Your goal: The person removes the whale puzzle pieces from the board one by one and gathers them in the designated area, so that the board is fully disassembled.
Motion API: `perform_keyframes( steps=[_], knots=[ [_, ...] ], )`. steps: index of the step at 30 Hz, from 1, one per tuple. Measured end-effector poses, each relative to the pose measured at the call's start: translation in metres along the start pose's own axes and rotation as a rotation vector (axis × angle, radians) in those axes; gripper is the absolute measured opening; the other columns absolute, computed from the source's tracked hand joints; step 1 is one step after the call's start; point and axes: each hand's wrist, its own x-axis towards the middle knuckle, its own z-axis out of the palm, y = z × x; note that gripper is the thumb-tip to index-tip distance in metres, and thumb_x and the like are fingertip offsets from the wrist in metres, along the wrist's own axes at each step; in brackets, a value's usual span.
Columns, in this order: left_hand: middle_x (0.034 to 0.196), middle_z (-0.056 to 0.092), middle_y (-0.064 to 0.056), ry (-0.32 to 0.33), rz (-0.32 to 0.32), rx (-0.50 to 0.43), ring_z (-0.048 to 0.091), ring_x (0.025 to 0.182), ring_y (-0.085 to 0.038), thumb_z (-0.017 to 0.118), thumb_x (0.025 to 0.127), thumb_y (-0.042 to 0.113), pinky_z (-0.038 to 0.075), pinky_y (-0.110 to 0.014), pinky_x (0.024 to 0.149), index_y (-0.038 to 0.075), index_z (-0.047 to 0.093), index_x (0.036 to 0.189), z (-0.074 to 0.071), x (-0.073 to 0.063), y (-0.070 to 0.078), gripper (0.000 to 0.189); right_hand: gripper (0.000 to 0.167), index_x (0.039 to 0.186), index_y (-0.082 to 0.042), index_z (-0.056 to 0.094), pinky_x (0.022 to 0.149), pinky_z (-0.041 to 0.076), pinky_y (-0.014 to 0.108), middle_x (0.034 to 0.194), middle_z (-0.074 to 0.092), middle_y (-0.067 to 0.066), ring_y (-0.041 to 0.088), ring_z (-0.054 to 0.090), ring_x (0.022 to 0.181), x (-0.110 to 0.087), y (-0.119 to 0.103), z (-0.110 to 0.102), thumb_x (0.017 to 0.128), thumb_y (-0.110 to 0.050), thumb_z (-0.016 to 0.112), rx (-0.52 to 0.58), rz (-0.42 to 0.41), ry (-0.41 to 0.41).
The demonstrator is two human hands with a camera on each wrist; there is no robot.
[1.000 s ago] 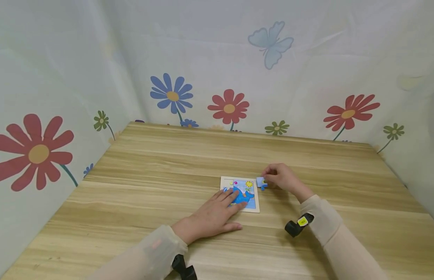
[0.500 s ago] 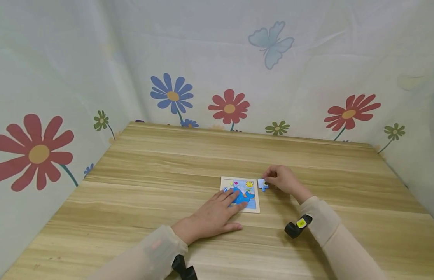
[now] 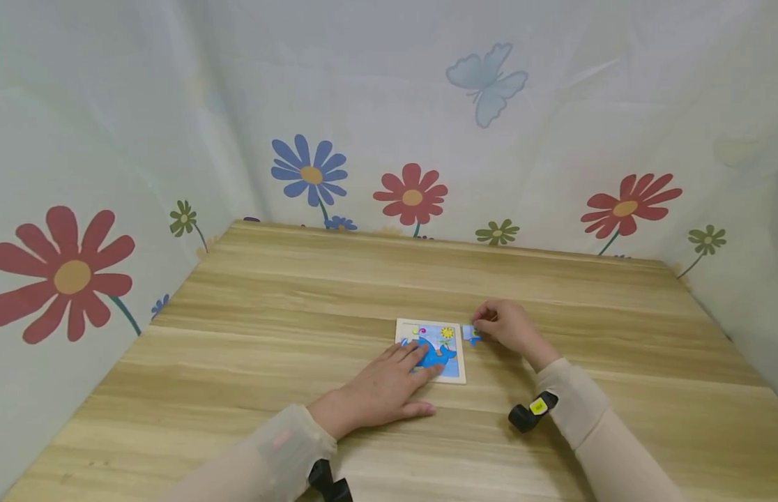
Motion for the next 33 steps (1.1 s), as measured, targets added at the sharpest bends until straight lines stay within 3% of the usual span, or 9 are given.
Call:
perform_keyframes(
  steps=[13, 24, 33],
  knots=[
    [0.153, 0.036, -0.014, 0.003, 0.007, 0.021, 0.033, 0.143, -0.03, 0.041, 0.094, 0.062, 0.028, -0.046, 0.117, 0.022, 0.04, 0.146, -0.003, 0.004, 0.002, 0.066, 0.013, 0.097, -0.006, 0.07, 0.067, 0.044, 0.026, 0.096, 0.069, 0.011, 0.018, 0.056, 0.079, 0.001, -0.014, 0.002, 0.092, -0.015, 0.062, 0.02, -0.019, 0.032],
    [0.154, 0.035, -0.012, 0.004, 0.015, 0.05, 0.031, 0.145, -0.028, 0.037, 0.095, 0.063, 0.03, -0.046, 0.117, 0.021, 0.039, 0.147, 0.0, 0.004, 0.001, 0.067, 0.012, 0.098, -0.004, 0.07, 0.079, 0.051, 0.035, 0.096, 0.07, 0.01, 0.02, 0.062, 0.087, 0.004, -0.031, 0.012, 0.091, -0.011, 0.063, 0.036, -0.144, 0.012],
    [0.154, 0.037, -0.011, 0.042, 0.035, 0.062, 0.031, 0.145, -0.027, 0.037, 0.095, 0.063, 0.031, -0.047, 0.116, 0.021, 0.04, 0.147, 0.004, 0.003, 0.0, 0.067, 0.012, 0.098, -0.003, 0.069, 0.076, 0.052, 0.032, 0.097, 0.07, 0.011, 0.019, 0.063, 0.086, 0.009, -0.041, 0.02, 0.09, -0.011, 0.064, 0.062, -0.197, -0.026]
  ],
)
